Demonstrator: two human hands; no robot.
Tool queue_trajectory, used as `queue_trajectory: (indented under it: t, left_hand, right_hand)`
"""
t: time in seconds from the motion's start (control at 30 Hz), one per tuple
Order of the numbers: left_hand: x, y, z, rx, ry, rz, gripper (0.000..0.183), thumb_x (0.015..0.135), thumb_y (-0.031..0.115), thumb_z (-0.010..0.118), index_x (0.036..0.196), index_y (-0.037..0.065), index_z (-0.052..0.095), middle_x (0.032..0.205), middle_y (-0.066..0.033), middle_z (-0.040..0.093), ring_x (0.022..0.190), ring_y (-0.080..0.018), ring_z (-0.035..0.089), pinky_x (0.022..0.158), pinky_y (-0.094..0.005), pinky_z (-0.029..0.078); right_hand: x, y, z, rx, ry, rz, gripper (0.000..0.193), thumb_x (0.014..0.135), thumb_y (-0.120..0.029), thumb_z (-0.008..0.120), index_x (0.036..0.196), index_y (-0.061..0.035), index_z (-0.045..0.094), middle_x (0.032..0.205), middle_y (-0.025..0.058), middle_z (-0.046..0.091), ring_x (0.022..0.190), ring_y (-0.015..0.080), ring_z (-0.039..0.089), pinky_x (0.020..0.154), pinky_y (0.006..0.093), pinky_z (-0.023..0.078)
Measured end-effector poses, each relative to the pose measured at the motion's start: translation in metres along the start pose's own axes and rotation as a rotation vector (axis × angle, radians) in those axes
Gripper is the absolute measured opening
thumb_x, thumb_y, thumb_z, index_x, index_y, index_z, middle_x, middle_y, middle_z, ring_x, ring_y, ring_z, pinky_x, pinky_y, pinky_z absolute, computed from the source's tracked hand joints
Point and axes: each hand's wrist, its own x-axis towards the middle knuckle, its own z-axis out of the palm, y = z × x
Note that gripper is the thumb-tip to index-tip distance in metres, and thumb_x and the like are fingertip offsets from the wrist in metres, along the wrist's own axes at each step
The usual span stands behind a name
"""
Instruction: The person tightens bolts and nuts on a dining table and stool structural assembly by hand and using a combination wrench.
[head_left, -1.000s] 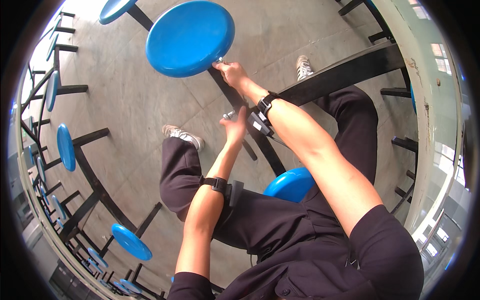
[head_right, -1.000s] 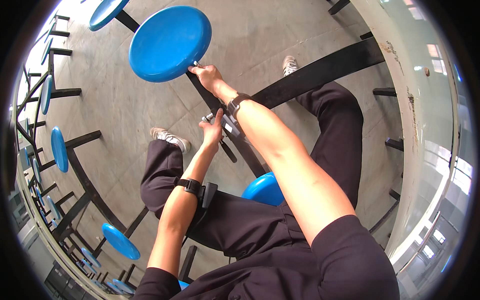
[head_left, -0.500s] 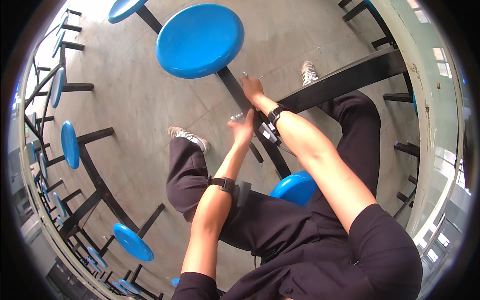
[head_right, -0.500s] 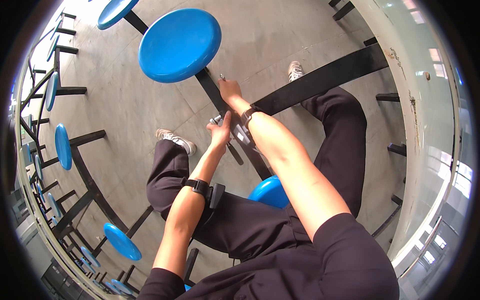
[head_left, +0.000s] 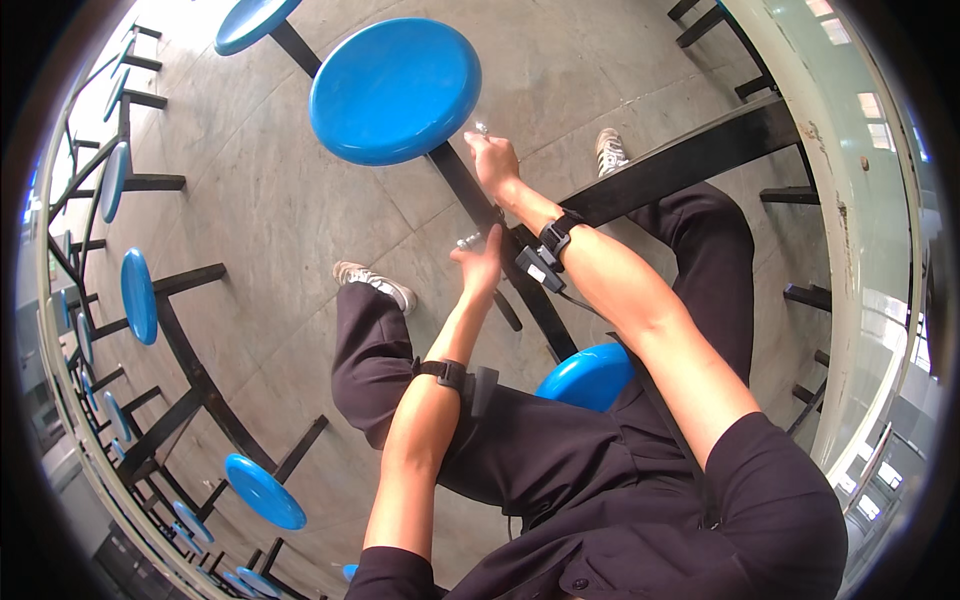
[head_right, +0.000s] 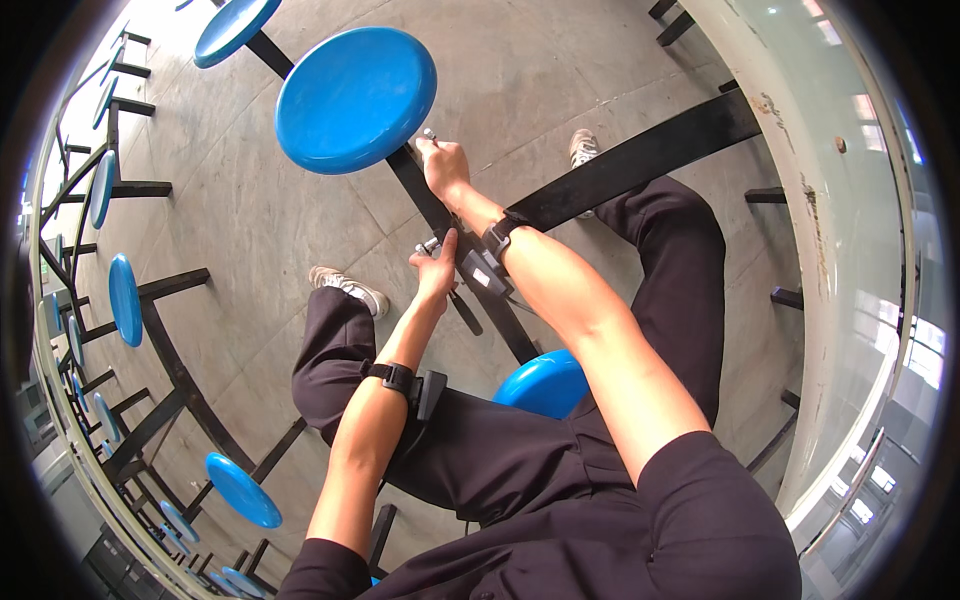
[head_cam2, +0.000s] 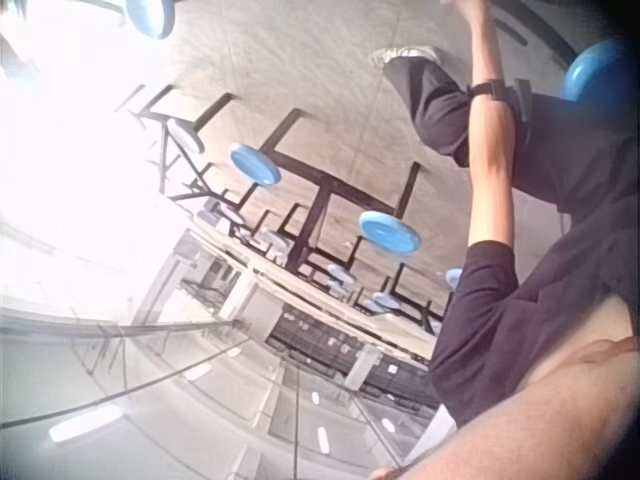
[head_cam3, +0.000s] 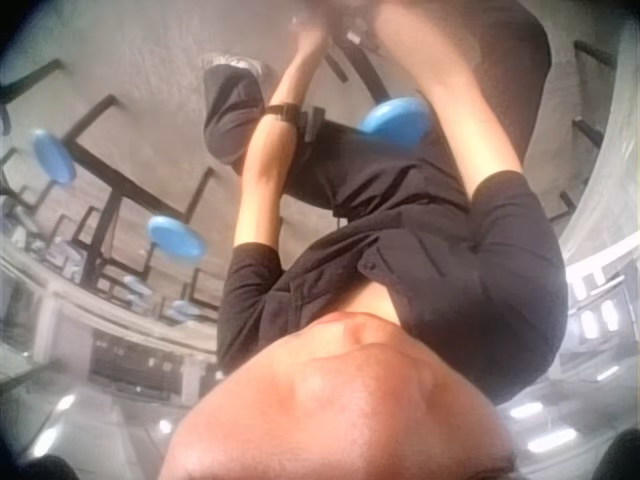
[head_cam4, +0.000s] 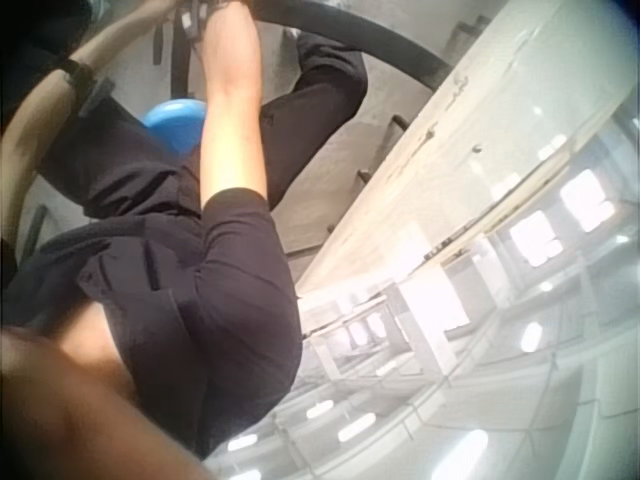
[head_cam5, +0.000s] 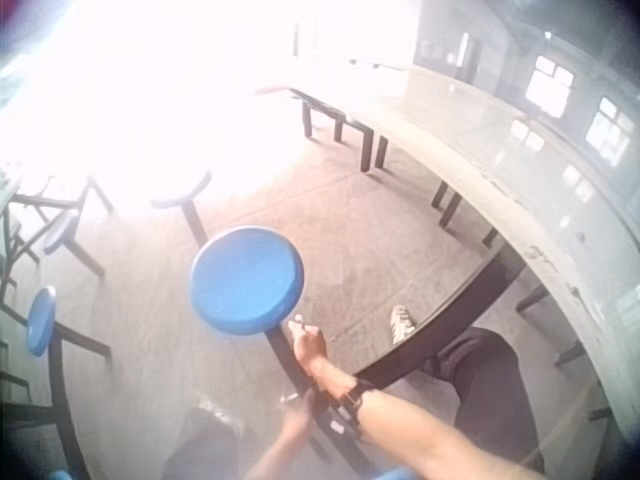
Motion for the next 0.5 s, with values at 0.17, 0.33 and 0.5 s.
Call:
queue_trajectory:
  t: [0.17, 0.33, 0.5]
  left_hand:
    - [0.003, -0.003, 0.003, -0.001, 0.007, 0.033, 0.097, 0.071, 0.065, 0.067, 0.120, -0.004, 0.018, 0.104, -0.0165, 0.045, 0.077, -0.0190, 0.050, 0.055, -0.0318, 0.043]
    - [0.000, -0.001, 0.002, -0.011, -0.010, 0.023, 0.094, 0.072, 0.064, 0.067, 0.118, -0.002, 0.019, 0.100, -0.0149, 0.045, 0.070, -0.0167, 0.049, 0.052, -0.0301, 0.041]
    - [0.002, -0.002, 0.003, -0.007, 0.000, -0.009, 0.093, 0.073, 0.062, 0.069, 0.119, -0.001, 0.018, 0.099, -0.0144, 0.045, 0.070, -0.0163, 0.048, 0.051, -0.0298, 0.040]
  right_hand:
    - [0.002, 0.001, 0.010, -0.026, -0.073, -0.003, 0.036, 0.085, -0.029, 0.053, 0.059, -0.0055, 0.050, 0.053, -0.0006, 0.047, 0.051, 0.0104, 0.042, 0.050, 0.0329, 0.033]
    - [0.012, 0.002, 0.017, -0.229, -0.016, 0.095, 0.043, 0.085, -0.036, 0.049, 0.079, 0.0030, 0.065, 0.078, 0.0244, 0.064, 0.075, 0.0372, 0.063, 0.067, 0.0425, 0.045]
    - [0.018, 0.001, 0.022, -0.290, -0.012, 0.112, 0.047, 0.087, -0.037, 0.045, 0.080, 0.0040, 0.066, 0.084, 0.0269, 0.063, 0.083, 0.0409, 0.063, 0.074, 0.0443, 0.047]
